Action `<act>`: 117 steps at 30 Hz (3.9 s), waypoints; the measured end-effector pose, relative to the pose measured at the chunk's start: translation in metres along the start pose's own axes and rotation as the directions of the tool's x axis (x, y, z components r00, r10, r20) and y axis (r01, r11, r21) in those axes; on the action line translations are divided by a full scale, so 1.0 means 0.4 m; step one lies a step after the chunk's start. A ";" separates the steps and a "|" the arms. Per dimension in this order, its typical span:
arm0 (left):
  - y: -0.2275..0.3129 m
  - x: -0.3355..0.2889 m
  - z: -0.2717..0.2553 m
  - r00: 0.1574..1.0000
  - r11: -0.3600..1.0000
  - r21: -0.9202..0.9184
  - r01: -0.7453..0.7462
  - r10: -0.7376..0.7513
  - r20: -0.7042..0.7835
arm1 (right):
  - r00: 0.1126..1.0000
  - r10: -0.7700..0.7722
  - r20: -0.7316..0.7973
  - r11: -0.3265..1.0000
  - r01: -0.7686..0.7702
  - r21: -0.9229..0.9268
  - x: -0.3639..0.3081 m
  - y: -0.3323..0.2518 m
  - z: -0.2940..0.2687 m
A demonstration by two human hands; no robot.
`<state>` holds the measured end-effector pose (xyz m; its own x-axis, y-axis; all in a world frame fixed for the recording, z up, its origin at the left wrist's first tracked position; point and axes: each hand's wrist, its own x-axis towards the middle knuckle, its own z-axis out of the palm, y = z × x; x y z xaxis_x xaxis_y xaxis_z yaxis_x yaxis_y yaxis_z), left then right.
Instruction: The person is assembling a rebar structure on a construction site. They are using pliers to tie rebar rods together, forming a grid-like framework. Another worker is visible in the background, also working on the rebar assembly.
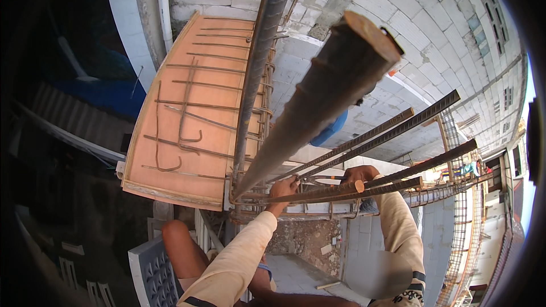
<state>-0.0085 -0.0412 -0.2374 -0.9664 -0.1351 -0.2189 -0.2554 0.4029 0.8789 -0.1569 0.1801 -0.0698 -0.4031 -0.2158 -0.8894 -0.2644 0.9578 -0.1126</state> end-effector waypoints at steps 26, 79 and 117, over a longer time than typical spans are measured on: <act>0.012 -0.006 -0.007 0.999 0.996 0.088 0.000 -0.004 0.043 | 0.980 -0.003 -0.198 0.864 0.102 0.492 -0.171 0.069 0.097; -0.423 -0.673 -0.393 0.952 0.972 -0.120 0.200 -0.222 -0.212 | 0.212 0.522 -0.826 0.707 0.435 0.558 0.096 0.022 0.751; 0.018 -0.526 -0.245 0.949 0.951 -0.043 -0.306 0.301 -0.096 | 0.254 0.466 -0.848 0.878 -0.018 0.478 -0.055 0.354 0.320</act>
<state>0.1962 -0.0987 -0.1435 -0.9908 -0.0939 0.0978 0.0544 0.3858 0.9210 -0.0734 0.3449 -0.1230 -0.9682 0.2306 0.0971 0.1934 0.9358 -0.2947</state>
